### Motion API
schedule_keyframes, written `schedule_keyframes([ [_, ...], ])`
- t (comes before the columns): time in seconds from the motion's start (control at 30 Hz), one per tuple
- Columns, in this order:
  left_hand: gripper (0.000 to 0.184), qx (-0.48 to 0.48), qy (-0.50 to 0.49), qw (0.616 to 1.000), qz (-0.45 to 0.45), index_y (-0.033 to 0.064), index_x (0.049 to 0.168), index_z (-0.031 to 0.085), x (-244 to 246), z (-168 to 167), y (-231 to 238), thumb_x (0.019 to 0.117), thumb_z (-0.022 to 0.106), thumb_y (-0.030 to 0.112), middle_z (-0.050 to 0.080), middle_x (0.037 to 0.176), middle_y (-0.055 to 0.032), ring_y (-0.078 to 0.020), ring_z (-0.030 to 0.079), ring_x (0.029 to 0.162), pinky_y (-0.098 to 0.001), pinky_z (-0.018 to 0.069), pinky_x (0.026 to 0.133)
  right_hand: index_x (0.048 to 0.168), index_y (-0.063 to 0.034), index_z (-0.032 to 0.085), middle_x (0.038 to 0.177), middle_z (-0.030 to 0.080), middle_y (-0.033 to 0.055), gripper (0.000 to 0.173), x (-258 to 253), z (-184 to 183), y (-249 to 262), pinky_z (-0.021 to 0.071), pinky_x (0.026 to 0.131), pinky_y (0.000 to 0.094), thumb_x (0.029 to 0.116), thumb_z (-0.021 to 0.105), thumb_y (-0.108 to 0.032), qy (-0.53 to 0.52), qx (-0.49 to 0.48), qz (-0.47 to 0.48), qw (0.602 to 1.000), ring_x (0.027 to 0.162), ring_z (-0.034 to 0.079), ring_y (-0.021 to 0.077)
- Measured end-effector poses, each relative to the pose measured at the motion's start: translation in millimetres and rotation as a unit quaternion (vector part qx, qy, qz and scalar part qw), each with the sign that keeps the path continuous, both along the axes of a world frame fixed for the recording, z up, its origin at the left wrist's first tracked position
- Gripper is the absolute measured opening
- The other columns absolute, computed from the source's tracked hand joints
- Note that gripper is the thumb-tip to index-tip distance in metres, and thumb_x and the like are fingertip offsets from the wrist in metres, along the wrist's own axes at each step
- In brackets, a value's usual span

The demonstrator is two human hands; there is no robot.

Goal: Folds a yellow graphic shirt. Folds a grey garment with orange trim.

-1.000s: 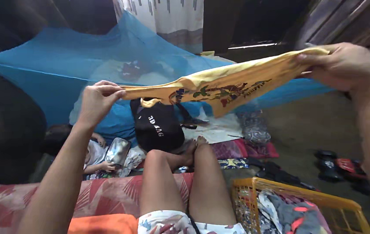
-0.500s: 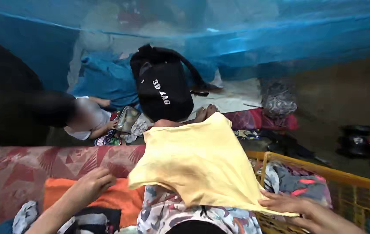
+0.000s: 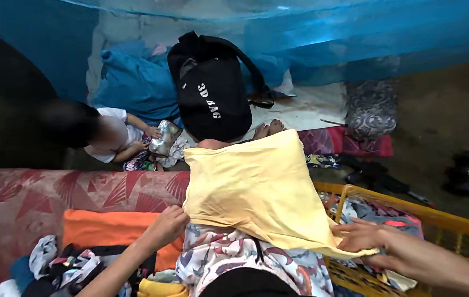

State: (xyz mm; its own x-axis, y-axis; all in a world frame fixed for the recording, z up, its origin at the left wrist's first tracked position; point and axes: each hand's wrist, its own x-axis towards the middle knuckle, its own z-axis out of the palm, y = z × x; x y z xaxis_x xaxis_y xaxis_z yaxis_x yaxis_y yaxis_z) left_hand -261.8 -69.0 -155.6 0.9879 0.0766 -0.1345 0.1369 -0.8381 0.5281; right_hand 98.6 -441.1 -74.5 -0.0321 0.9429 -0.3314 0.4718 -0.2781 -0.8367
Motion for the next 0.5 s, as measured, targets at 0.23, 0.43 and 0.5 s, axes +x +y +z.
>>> schedule_keyframes([
  [0.23, 0.044, -0.055, 0.005, 0.995, 0.082, -0.0121, 0.125, 0.059, -1, -5, -9, 0.0833, 0.071, -0.001, 0.064, 0.12, -0.0311, -0.047, 0.066, 0.109, -0.0567, 0.0539, 0.095, 0.102, -0.0125, 0.078, 0.105, 0.076, -0.0097, 0.023, 30, -13, 27, 0.0526, 0.096, 0.0148, 0.0952, 0.063, -0.029, 0.109, 0.137, -0.073, 0.982, 0.104, 0.066, -0.0075],
  [0.43, 0.017, 0.034, -0.087, 0.993, 0.074, -0.0031, 0.097, 0.072, -10, -25, -1, 0.0898, 0.058, 0.003, 0.073, 0.095, -0.0203, -0.0394, 0.072, 0.092, -0.0518, 0.057, 0.084, 0.092, -0.0077, 0.077, 0.098, 0.076, -0.0037, 0.02, 11, -20, 11, 0.0525, 0.093, 0.0157, 0.0929, 0.063, -0.023, 0.108, 0.113, -0.048, 0.987, 0.101, 0.066, -0.0041],
  [0.5, 0.017, 0.022, -0.098, 0.991, 0.086, -0.0027, 0.091, 0.073, -14, -15, 6, 0.0866, 0.056, 0.001, 0.072, 0.091, -0.02, -0.0396, 0.071, 0.09, -0.0514, 0.0563, 0.083, 0.096, -0.01, 0.077, 0.104, 0.076, -0.0023, 0.021, 9, -17, 1, 0.0494, 0.105, 0.0229, 0.0967, 0.061, -0.024, 0.129, 0.128, -0.017, 0.983, 0.111, 0.066, 0.002],
])
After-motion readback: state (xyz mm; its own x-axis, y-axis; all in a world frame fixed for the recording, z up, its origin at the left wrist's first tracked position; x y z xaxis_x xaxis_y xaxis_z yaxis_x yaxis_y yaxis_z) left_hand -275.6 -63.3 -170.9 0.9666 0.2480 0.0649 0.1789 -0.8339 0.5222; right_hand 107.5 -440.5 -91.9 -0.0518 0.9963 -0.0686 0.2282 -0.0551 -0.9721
